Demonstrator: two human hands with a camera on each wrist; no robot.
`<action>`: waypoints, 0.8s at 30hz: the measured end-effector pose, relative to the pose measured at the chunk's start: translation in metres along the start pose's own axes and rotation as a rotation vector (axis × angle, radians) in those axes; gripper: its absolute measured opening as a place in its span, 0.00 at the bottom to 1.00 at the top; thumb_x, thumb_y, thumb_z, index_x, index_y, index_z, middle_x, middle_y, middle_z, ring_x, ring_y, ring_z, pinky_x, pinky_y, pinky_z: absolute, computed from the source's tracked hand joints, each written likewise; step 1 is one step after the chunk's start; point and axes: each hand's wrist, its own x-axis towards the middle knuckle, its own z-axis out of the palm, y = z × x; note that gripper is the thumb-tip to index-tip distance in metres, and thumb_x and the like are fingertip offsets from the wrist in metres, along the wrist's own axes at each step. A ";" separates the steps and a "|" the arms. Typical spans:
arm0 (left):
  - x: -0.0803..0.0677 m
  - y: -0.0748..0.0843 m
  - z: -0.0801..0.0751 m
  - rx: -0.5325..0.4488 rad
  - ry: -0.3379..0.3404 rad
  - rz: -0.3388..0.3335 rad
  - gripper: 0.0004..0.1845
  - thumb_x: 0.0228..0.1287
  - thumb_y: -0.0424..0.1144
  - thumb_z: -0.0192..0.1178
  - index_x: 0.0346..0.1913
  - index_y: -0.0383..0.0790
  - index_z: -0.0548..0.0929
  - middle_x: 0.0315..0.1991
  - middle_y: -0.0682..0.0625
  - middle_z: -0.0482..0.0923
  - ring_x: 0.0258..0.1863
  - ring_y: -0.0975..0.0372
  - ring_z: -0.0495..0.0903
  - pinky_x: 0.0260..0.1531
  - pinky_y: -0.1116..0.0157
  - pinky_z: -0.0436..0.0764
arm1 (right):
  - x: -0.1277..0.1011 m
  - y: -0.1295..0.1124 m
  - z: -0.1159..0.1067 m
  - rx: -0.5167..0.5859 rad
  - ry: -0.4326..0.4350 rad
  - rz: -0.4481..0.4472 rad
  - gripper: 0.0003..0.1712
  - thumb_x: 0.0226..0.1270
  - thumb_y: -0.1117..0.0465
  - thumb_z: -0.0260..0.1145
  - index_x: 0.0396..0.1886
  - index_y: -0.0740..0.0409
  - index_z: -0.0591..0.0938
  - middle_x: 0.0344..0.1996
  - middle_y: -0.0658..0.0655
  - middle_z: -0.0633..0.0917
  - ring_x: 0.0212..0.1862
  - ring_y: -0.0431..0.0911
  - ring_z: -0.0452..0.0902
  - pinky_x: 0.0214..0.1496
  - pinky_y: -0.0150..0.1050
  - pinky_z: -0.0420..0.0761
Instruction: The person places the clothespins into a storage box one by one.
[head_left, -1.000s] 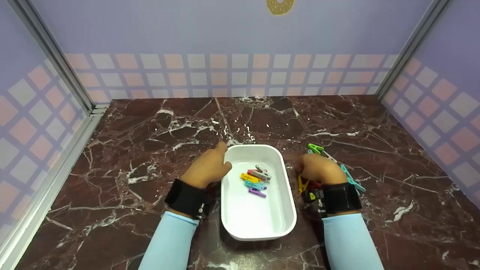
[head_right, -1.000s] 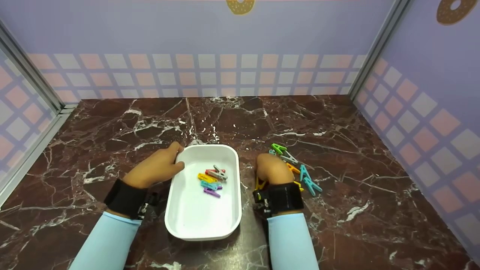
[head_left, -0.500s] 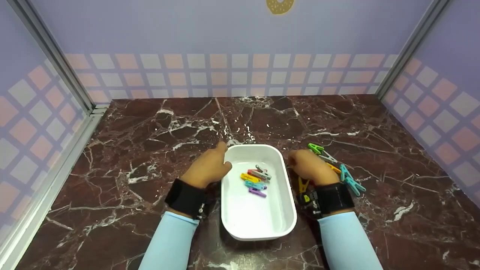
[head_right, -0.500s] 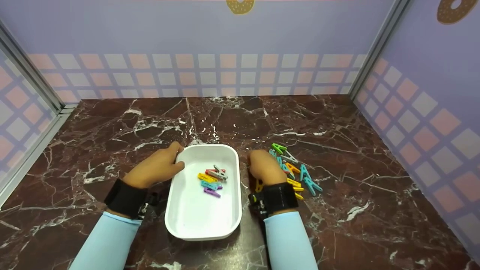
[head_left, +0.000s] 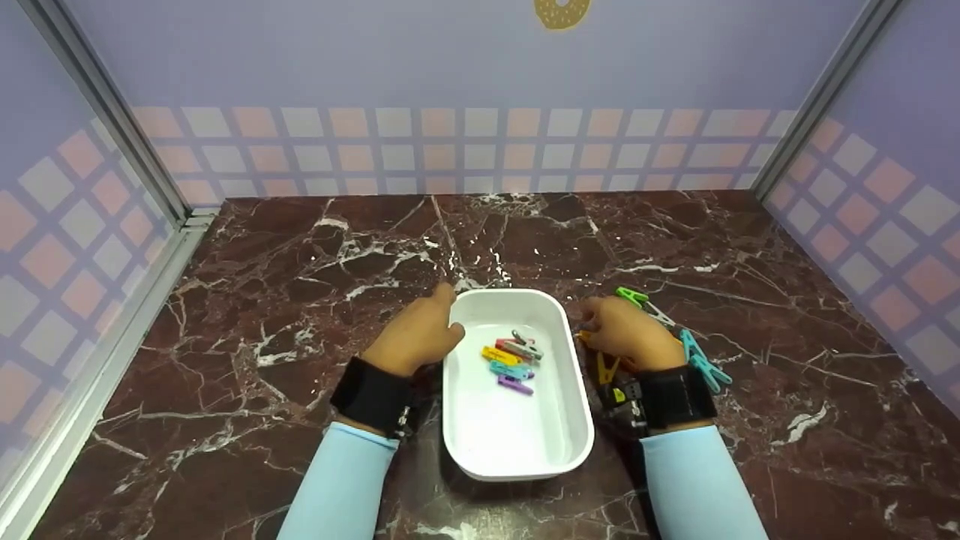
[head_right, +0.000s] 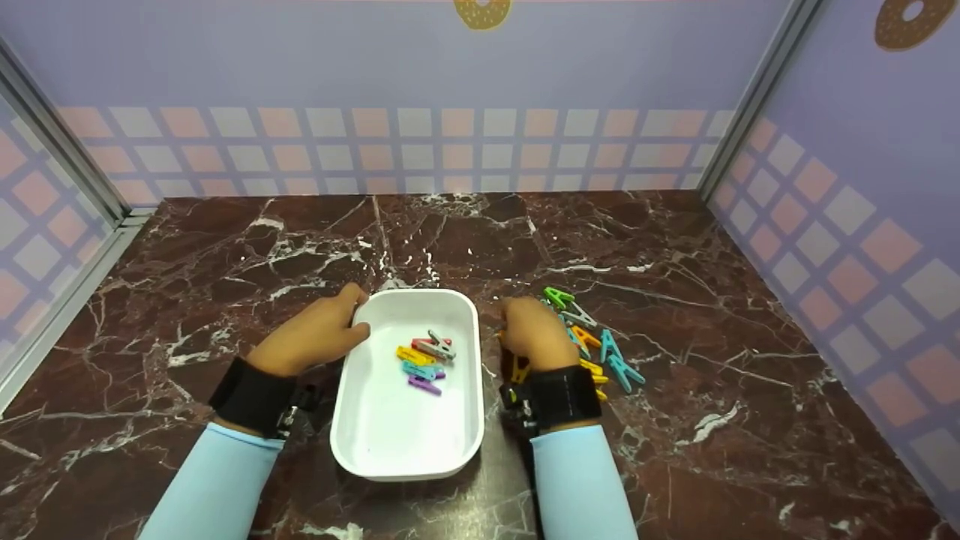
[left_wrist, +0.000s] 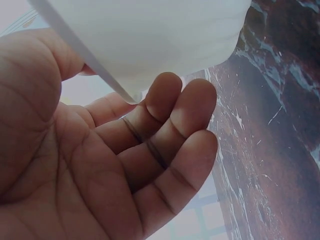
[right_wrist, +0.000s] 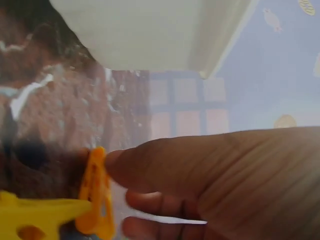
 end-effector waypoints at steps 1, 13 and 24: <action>0.000 0.000 0.000 0.002 0.000 -0.002 0.22 0.65 0.38 0.55 0.59 0.32 0.67 0.46 0.34 0.81 0.44 0.47 0.81 0.48 0.50 0.78 | -0.001 0.000 -0.001 -0.005 -0.024 0.018 0.15 0.61 0.68 0.66 0.49 0.65 0.81 0.39 0.62 0.85 0.33 0.50 0.81 0.33 0.43 0.81; -0.002 0.001 -0.001 -0.001 0.008 -0.014 0.22 0.64 0.38 0.56 0.57 0.33 0.68 0.46 0.34 0.81 0.44 0.47 0.81 0.48 0.50 0.78 | 0.000 0.003 0.000 -0.030 -0.076 0.035 0.07 0.70 0.62 0.60 0.36 0.63 0.81 0.25 0.56 0.81 0.23 0.47 0.78 0.24 0.41 0.78; -0.001 0.002 0.000 -0.001 0.000 -0.008 0.23 0.65 0.38 0.55 0.60 0.32 0.67 0.47 0.33 0.81 0.45 0.47 0.81 0.49 0.50 0.78 | 0.002 0.004 0.001 -0.026 -0.072 0.036 0.12 0.65 0.66 0.62 0.47 0.65 0.79 0.33 0.60 0.82 0.25 0.48 0.79 0.25 0.41 0.80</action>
